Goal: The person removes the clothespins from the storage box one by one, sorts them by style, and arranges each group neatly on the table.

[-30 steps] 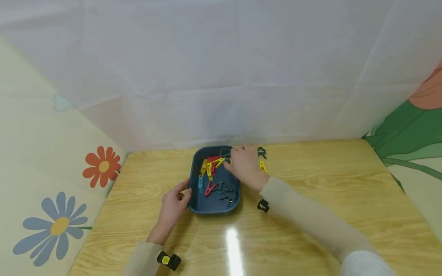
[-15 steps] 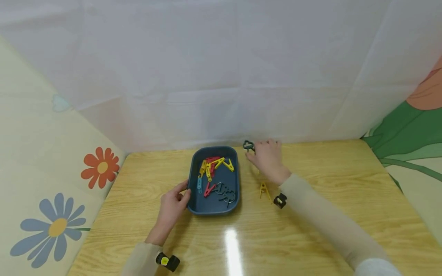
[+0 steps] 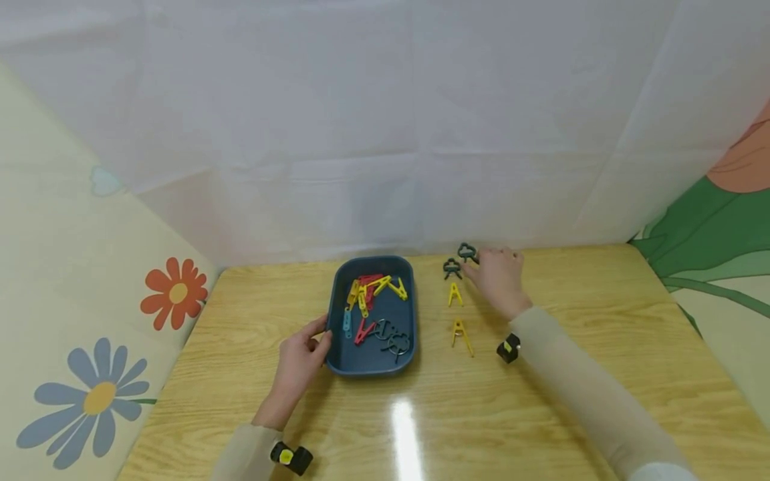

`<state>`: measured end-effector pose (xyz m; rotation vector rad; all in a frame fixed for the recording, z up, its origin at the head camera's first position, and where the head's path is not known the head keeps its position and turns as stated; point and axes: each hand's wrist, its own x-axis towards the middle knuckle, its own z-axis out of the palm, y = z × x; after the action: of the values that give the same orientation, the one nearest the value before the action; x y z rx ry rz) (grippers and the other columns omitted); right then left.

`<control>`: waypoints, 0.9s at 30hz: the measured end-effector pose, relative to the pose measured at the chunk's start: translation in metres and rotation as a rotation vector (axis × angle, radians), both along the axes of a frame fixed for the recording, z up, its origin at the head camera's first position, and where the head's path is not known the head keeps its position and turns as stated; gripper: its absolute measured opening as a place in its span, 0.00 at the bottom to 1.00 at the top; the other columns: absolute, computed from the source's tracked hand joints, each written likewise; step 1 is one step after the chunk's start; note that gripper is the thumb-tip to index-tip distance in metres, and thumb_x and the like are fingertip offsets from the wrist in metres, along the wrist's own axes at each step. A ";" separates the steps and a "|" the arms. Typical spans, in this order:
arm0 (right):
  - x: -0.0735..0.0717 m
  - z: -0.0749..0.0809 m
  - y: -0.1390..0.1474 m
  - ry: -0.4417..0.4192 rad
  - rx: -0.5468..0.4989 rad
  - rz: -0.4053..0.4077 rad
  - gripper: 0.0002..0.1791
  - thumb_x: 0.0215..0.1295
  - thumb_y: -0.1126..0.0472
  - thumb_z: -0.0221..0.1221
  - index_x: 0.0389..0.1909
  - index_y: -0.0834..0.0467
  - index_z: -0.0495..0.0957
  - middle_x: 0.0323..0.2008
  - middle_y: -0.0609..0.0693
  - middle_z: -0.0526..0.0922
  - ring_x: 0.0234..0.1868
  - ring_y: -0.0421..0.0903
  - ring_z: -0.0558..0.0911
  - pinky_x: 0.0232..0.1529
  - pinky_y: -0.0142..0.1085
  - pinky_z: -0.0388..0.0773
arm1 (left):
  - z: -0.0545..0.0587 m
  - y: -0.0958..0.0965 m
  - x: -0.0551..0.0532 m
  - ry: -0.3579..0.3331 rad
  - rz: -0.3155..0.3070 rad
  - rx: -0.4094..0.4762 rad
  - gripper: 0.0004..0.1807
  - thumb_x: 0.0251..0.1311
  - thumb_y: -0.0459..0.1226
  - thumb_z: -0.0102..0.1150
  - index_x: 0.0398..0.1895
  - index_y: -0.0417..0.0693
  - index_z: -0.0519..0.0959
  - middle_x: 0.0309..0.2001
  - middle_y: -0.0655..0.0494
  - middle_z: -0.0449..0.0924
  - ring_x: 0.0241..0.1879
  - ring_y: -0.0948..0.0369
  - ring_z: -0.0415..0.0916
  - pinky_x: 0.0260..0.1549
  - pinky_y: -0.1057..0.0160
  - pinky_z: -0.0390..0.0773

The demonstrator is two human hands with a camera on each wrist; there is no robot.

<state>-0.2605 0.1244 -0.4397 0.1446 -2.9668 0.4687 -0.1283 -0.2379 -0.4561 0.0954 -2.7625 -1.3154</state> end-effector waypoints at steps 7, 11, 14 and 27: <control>-0.001 -0.015 0.013 -0.012 -0.048 -0.049 0.27 0.75 0.42 0.60 0.46 0.66 0.84 0.46 0.63 0.88 0.50 0.65 0.81 0.58 0.61 0.67 | 0.001 0.000 0.000 -0.003 0.000 0.004 0.24 0.74 0.32 0.57 0.71 0.37 0.74 0.53 0.38 0.84 0.20 0.61 0.72 0.17 0.67 0.69; -0.001 -0.024 0.016 -0.028 -0.048 -0.053 0.27 0.76 0.42 0.59 0.46 0.66 0.83 0.46 0.65 0.87 0.50 0.66 0.81 0.59 0.63 0.67 | 0.000 -0.001 0.000 0.000 0.000 -0.001 0.24 0.74 0.32 0.57 0.71 0.36 0.75 0.53 0.38 0.84 0.20 0.61 0.72 0.16 0.67 0.69; -0.002 -0.031 0.017 -0.037 -0.049 -0.061 0.27 0.76 0.43 0.59 0.45 0.66 0.83 0.44 0.65 0.87 0.50 0.65 0.80 0.59 0.63 0.67 | -0.002 -0.001 -0.001 0.014 0.002 -0.012 0.23 0.73 0.32 0.58 0.70 0.35 0.75 0.53 0.38 0.85 0.20 0.62 0.72 0.16 0.67 0.70; -0.006 -0.040 0.013 -0.089 -0.013 -0.065 0.32 0.75 0.40 0.58 0.56 0.67 0.81 0.51 0.66 0.84 0.56 0.66 0.77 0.64 0.66 0.65 | -0.002 -0.001 0.000 0.026 0.001 -0.018 0.24 0.73 0.31 0.58 0.70 0.36 0.75 0.52 0.37 0.85 0.20 0.62 0.71 0.16 0.67 0.70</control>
<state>-0.2665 0.1373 -0.4794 0.0269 -3.0436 0.4983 -0.1283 -0.2394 -0.4581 0.0780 -2.7512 -1.2824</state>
